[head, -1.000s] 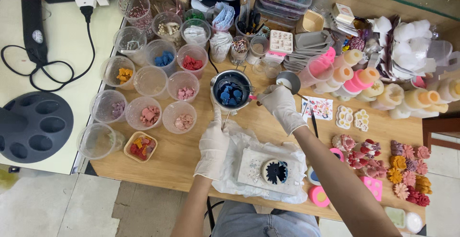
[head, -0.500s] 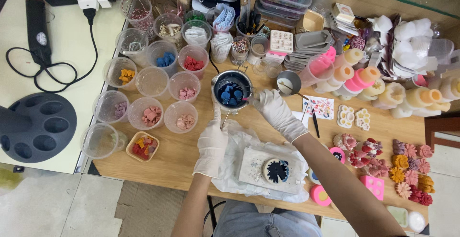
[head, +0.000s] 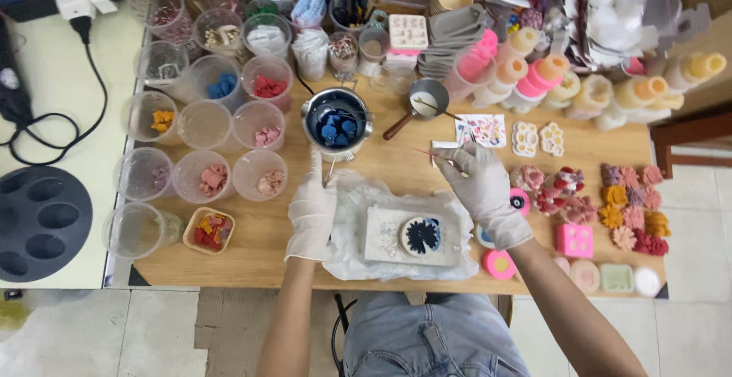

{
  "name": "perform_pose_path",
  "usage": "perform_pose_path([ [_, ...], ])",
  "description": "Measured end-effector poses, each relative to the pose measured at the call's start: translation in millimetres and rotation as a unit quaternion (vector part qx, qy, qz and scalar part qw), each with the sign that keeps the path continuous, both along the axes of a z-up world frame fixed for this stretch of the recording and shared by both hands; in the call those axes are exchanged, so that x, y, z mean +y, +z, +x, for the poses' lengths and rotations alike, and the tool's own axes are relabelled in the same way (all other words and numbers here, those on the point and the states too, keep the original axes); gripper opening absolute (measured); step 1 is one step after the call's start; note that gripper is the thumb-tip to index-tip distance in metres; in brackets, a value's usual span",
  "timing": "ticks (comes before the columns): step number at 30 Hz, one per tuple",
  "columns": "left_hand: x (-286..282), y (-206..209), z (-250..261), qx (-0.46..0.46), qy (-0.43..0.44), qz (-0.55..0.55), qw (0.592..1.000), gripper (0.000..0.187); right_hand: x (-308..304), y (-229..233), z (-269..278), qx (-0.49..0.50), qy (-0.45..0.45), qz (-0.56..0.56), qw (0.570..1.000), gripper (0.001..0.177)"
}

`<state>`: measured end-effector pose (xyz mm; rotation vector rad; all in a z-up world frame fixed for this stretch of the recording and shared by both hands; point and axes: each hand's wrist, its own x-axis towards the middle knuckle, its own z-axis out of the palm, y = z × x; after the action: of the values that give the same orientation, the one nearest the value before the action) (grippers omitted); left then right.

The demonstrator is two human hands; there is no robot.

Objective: The person adds liquid to a mold, stirs blue wax in a container, and places blue wax pieces into the mold.

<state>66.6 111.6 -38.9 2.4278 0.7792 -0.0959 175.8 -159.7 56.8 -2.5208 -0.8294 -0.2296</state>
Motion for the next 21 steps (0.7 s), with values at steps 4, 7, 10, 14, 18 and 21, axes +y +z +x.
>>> perform_pose_path([
  [4,-1,21,-7,-0.026,0.026,-0.018,0.999,0.087,-34,12,-76,0.158,-0.121,0.121,0.973,0.022],
  [7,-10,43,-17,-0.067,0.027,0.023,0.997,0.100,-47,6,-129,0.120,-0.133,0.104,0.978,0.024],
  [10,-21,67,-35,-0.048,0.015,0.054,0.997,0.099,-50,1,-158,0.057,-0.124,0.056,0.989,0.025],
  [14,-51,77,-65,-0.195,-0.069,0.112,0.972,0.082,-49,-3,-174,-0.045,-0.091,-0.003,0.995,0.022],
  [18,-78,69,-93,-0.166,-0.110,0.008,0.980,0.074,-46,-10,-174,-0.053,-0.072,-0.015,0.996,0.024],
  [21,-89,61,-107,-0.239,-0.156,-0.035,0.958,0.073,-41,-15,-179,-0.077,-0.067,0.004,0.995,0.019],
])
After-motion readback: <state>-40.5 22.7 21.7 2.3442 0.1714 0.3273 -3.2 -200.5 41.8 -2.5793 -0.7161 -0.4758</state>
